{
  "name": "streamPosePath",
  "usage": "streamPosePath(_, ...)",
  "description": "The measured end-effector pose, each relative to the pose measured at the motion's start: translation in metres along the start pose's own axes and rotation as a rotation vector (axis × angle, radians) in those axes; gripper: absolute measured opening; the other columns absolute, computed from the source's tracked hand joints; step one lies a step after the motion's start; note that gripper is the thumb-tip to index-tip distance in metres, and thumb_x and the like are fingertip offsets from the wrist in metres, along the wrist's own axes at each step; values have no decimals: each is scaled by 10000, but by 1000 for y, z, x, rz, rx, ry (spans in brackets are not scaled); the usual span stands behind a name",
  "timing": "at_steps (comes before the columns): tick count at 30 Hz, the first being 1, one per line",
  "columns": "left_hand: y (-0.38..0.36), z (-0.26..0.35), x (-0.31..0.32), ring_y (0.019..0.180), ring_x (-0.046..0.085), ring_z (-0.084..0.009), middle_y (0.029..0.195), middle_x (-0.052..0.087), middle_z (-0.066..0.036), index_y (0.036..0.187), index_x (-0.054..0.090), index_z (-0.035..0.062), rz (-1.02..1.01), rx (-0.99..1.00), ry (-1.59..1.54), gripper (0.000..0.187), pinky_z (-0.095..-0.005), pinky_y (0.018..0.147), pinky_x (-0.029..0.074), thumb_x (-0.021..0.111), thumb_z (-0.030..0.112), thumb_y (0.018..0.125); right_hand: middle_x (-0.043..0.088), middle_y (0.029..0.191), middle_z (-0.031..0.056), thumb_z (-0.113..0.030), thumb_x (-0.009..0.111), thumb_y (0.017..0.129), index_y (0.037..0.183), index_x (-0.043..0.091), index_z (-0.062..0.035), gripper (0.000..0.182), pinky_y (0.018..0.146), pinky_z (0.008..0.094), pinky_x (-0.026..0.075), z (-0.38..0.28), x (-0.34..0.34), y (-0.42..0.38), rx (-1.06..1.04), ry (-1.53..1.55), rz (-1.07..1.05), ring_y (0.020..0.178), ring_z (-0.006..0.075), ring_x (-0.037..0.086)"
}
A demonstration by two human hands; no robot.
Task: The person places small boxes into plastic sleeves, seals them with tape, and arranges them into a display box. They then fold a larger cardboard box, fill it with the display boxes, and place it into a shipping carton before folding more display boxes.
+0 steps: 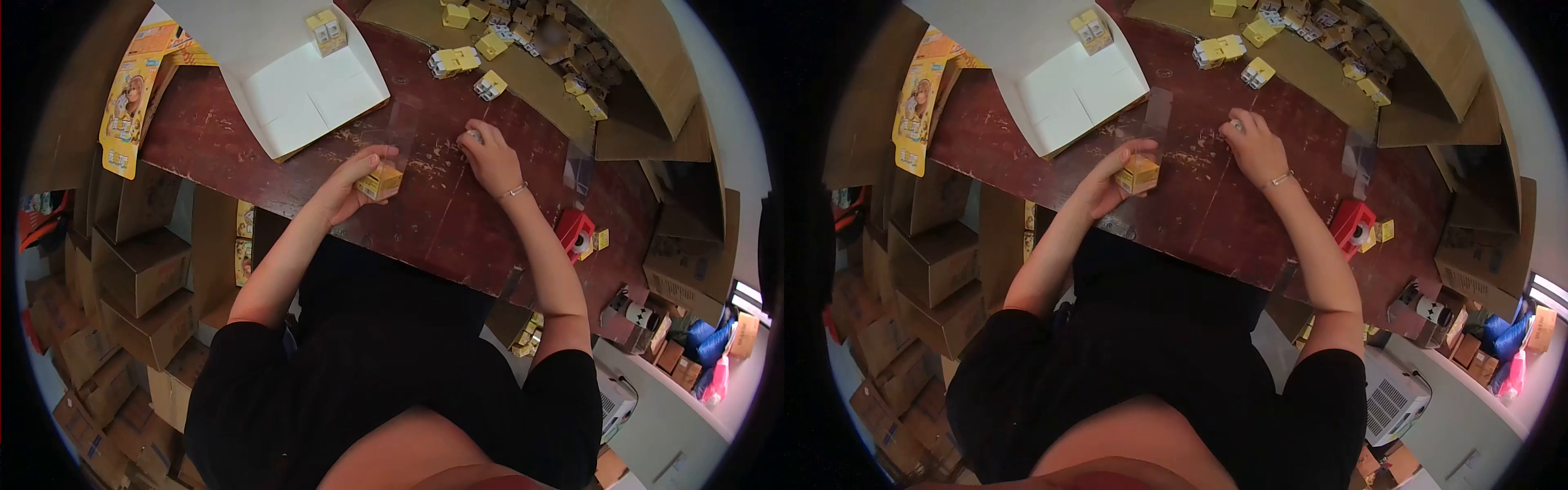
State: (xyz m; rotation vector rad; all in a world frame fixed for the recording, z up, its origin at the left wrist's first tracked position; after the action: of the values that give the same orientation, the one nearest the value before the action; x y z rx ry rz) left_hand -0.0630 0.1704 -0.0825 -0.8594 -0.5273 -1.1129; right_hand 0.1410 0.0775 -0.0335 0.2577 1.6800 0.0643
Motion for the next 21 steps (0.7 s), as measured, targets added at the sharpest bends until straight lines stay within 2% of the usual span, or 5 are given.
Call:
streamPosePath(3, 10, 1, 3, 926, 635, -164, 1051, 594, -40, 1285, 496, 121, -12, 3, 72, 470, -304, 750, 526, 582, 418, 931, 516, 1205, 74, -187, 712, 799, 1153, 589, -188, 374, 770, 393, 554, -4, -24, -39, 117, 178, -18, 1069, 301, 574)
streamPosePath(9, 33, -11, 16, 932, 618, -139, 1049, 574, -32, 1290, 506, 94, -38, 3, 290, 495, -296, 762, 534, 550, 445, 944, 429, 1368, 105, -124, 726, 763, 1274, 526, -189, 553, 814, 411, 546, 9, -26, -94, 327, 251, -344, 1107, 327, 569)
streamPosePath(12, 34, -15, 24, 903, 612, -106, 985, 585, -1, 1218, 546, 116, -17, -39, 274, 426, -276, 778, 526, 578, 434, 936, 420, 1385, 111, -120, 733, 743, 1318, 486, -199, 631, 822, 411, 545, 0, -47, -96, 231, 166, -296, 1109, 323, 573)
streamPosePath(17, 33, -23, 33, 932, 613, -113, 958, 590, 3, 1244, 530, 77, -128, -99, 252, 469, -278, 818, 520, 558, 439, 947, 500, 1313, 92, -105, 745, 687, 1235, 516, -155, 596, 859, 408, 528, 0, -25, -106, 112, 24, -508, 1143, 320, 557)
streamPosePath(21, 32, -25, 34, 930, 611, -118, 954, 593, -6, 1259, 530, 55, -142, -74, 332, 524, -280, 815, 513, 588, 455, 927, 511, 1273, 99, -67, 728, 673, 1157, 534, -116, 524, 859, 397, 521, -1, -62, -89, 105, 236, -322, 1115, 324, 566)
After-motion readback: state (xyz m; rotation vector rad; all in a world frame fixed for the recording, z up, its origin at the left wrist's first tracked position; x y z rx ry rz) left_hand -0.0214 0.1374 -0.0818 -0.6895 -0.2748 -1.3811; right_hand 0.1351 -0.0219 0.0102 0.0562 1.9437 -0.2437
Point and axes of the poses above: each hand's wrist, its own y-axis towards the middle knuckle, its own x-axis out of the palm, z = x × y, the point moved 7 cm from there along y, towards the middle knuckle
